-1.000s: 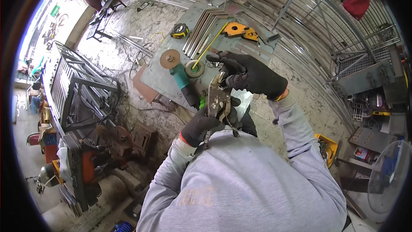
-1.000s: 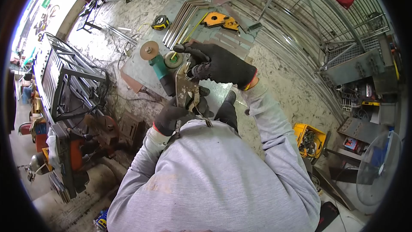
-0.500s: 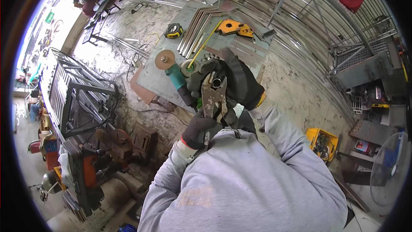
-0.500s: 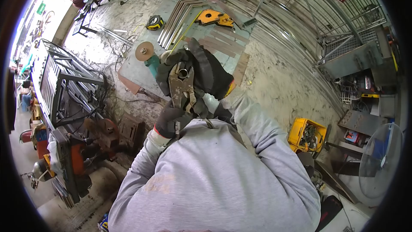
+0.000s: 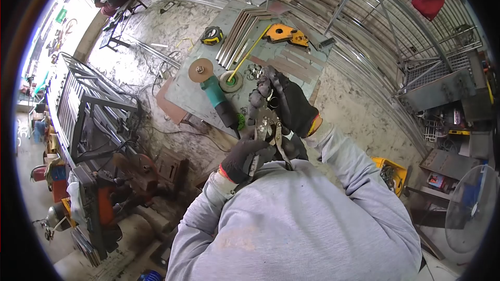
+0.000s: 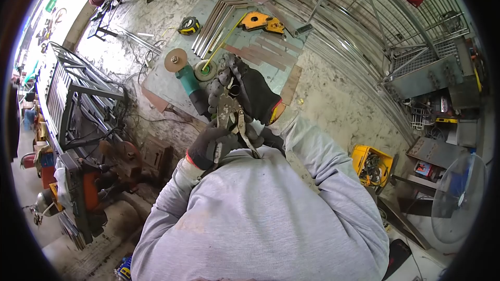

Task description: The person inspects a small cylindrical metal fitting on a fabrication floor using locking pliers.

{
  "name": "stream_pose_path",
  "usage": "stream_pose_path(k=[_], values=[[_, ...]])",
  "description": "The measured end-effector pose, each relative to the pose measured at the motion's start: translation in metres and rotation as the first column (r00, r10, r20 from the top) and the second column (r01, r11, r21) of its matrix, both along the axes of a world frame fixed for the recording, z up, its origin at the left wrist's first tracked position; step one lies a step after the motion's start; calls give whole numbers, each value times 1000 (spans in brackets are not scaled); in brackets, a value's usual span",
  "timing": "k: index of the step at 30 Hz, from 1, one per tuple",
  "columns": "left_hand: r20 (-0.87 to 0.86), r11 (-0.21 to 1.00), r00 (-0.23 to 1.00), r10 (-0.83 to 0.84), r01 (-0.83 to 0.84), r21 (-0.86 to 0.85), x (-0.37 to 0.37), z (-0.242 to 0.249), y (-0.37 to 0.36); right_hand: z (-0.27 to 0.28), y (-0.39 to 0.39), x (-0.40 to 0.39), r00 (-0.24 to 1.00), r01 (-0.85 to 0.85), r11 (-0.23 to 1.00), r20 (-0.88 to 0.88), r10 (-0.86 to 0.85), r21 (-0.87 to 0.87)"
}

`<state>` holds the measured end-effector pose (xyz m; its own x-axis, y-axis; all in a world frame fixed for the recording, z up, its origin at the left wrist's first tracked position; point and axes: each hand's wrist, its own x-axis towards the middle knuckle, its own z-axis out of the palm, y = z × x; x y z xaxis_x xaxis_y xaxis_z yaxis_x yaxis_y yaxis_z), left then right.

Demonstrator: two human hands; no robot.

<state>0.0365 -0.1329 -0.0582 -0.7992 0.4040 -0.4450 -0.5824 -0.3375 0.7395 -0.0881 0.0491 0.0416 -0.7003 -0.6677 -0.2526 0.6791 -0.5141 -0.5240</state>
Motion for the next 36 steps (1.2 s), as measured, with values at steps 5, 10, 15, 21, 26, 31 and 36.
stream_pose_path(k=[5, 10, 15, 21, 26, 31, 36], values=[[-830, 873, 488, -271, -239, -425, 21, 2, -9, -13, -5, -1, 994, 105, 994, -2, -105, -28], [-26, 993, 993, -114, 115, 37, 11, -33, -24, 0, -10, 4, 980, 198, 980, -37, -198, -6], [8, 933, 992, -122, 112, 342, 2, 9, 8, -11, -11, 2, 971, 157, 985, -172, -166, -68], [-193, 978, 973, -123, 151, 141, 2, 25, 15, -28, -11, -7, 980, 135, 988, -139, -144, -70], [-267, 984, 952, -146, 169, 64, 7, -7, 8, -20, -8, 1, 996, 43, 983, 90, -27, -181], [-129, 917, 978, -161, 197, 348, -1, 7, 14, -9, -8, 5, 989, -41, 972, 130, 73, -233], [-70, 803, 989, -127, 144, 578, -1, 47, 26, 13, -18, 9, 980, 54, 979, 198, -14, -196]])
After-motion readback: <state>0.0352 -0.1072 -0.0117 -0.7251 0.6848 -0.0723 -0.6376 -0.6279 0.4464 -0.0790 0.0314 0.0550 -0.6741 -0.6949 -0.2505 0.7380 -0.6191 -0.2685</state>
